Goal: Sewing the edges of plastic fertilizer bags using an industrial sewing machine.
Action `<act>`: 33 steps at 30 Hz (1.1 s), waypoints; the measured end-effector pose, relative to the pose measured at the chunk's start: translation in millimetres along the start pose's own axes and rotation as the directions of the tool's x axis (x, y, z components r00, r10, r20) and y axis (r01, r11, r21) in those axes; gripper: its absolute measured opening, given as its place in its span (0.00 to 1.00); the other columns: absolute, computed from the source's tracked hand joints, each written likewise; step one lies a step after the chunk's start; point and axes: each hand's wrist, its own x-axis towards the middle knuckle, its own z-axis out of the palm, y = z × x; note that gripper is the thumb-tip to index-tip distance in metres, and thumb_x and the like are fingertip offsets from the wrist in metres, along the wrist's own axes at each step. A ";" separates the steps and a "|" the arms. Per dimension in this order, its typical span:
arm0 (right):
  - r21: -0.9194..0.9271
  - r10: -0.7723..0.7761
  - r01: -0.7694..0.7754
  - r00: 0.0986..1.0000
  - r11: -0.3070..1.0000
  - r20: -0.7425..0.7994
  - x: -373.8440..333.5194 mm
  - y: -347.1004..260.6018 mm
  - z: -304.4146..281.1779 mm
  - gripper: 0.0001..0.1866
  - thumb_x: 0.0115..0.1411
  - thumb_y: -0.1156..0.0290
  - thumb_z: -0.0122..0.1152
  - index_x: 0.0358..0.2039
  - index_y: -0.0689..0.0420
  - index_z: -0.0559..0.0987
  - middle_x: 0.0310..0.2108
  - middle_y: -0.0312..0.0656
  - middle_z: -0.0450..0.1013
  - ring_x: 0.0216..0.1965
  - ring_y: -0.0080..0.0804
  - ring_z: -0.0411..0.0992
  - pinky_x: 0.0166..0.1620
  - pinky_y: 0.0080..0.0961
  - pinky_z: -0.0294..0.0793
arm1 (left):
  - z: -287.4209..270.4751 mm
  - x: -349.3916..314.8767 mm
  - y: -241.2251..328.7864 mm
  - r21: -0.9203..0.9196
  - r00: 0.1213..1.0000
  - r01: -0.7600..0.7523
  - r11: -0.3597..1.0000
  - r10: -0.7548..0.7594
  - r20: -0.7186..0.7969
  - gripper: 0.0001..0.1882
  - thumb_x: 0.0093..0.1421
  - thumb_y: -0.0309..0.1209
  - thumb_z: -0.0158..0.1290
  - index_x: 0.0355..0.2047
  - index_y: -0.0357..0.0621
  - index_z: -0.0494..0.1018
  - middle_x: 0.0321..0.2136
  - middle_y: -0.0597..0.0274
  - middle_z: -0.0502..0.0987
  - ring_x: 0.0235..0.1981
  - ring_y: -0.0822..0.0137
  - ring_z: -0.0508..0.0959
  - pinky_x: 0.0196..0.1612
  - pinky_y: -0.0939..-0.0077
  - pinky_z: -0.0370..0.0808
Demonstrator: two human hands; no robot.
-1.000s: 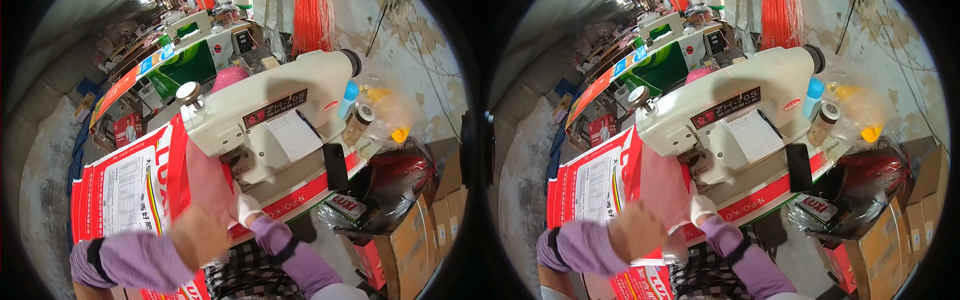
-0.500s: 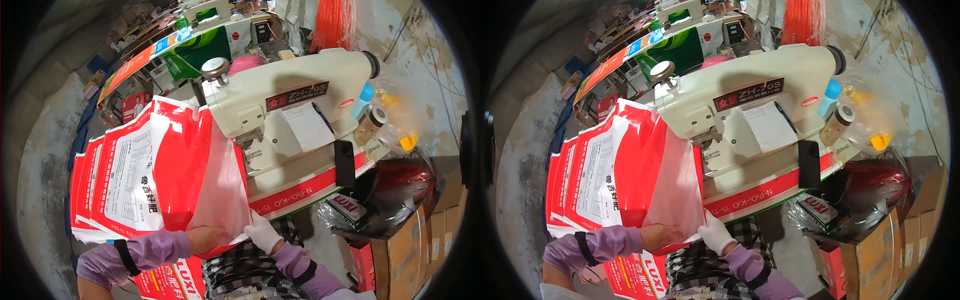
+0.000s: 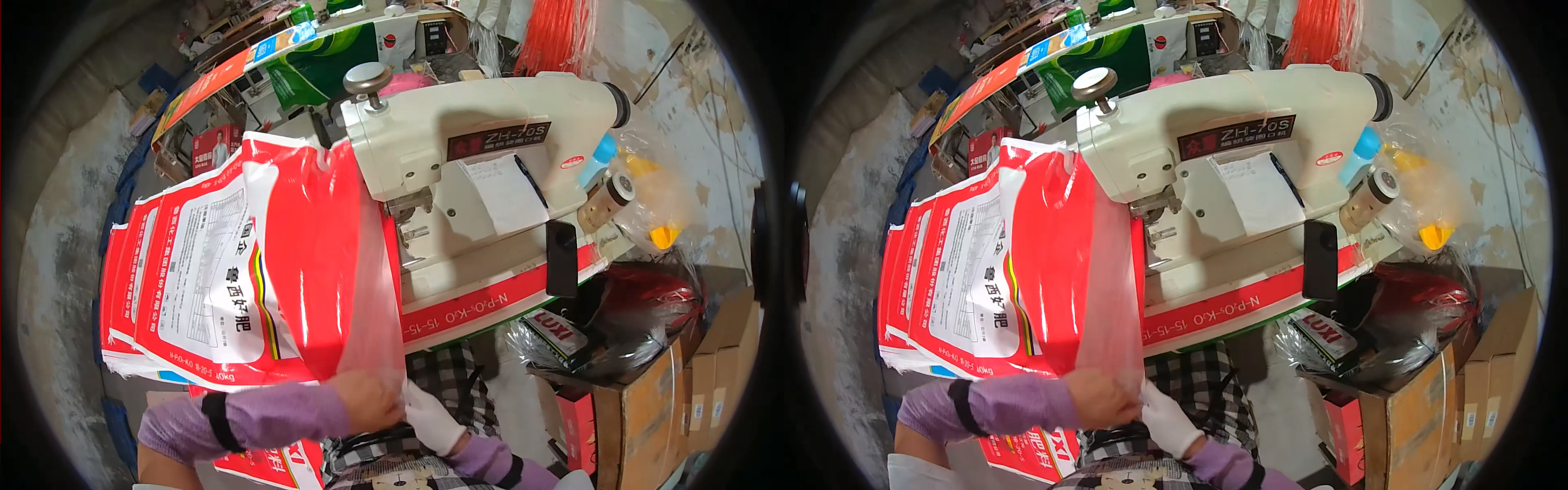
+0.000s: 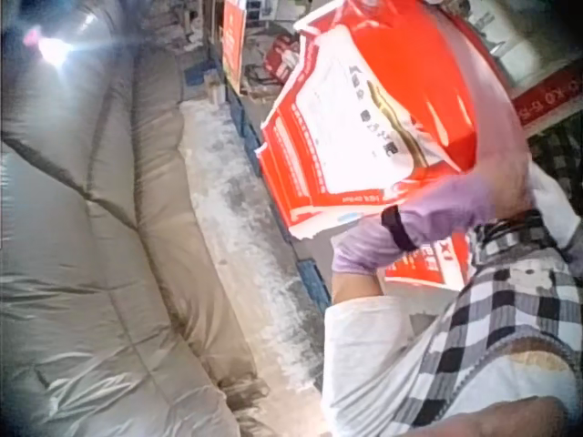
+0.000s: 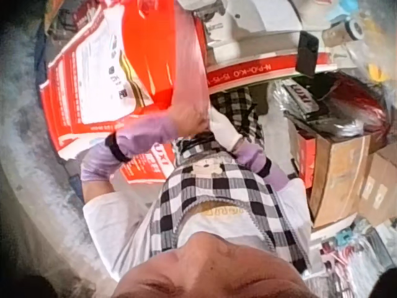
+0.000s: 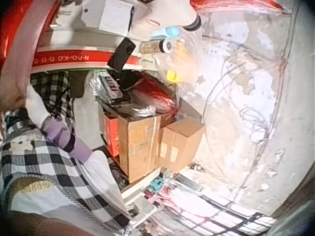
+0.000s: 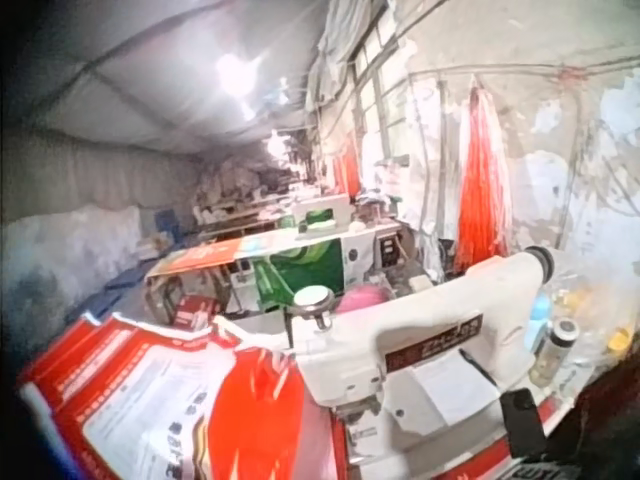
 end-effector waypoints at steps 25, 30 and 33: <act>-0.922 -0.375 -0.387 0.850 0.037 -0.371 197.3 -88.5 -37.0 0.34 0.61 0.70 0.45 0.69 0.52 0.52 0.24 0.39 0.79 0.25 0.39 0.79 0.28 0.39 0.77 | -51.7 -13.2 -22.8 0.170 0.977 -0.194 0.966 0.174 0.126 0.18 0.55 0.39 0.52 0.46 0.54 0.78 0.17 0.62 0.76 0.21 0.64 0.79 0.21 0.62 0.72; -0.942 -0.419 -0.255 0.848 0.219 -0.326 212.7 -75.0 -20.4 0.34 0.61 0.68 0.44 0.68 0.50 0.53 0.22 0.44 0.78 0.24 0.40 0.79 0.29 0.42 0.77 | -61.0 24.4 38.8 0.501 0.992 -0.002 0.865 0.064 -0.107 0.19 0.54 0.37 0.51 0.47 0.53 0.75 0.49 0.46 0.73 0.57 0.58 0.70 0.54 0.51 0.69; -0.923 -0.471 -0.249 0.803 0.292 -0.365 183.5 -79.0 -60.1 0.33 0.62 0.64 0.45 0.68 0.49 0.54 0.22 0.46 0.78 0.25 0.45 0.78 0.30 0.45 0.76 | -163.5 -26.6 -18.8 0.531 0.820 0.110 0.840 0.225 -0.526 0.25 0.57 0.32 0.52 0.56 0.44 0.67 0.54 0.49 0.70 0.58 0.54 0.69 0.61 0.57 0.63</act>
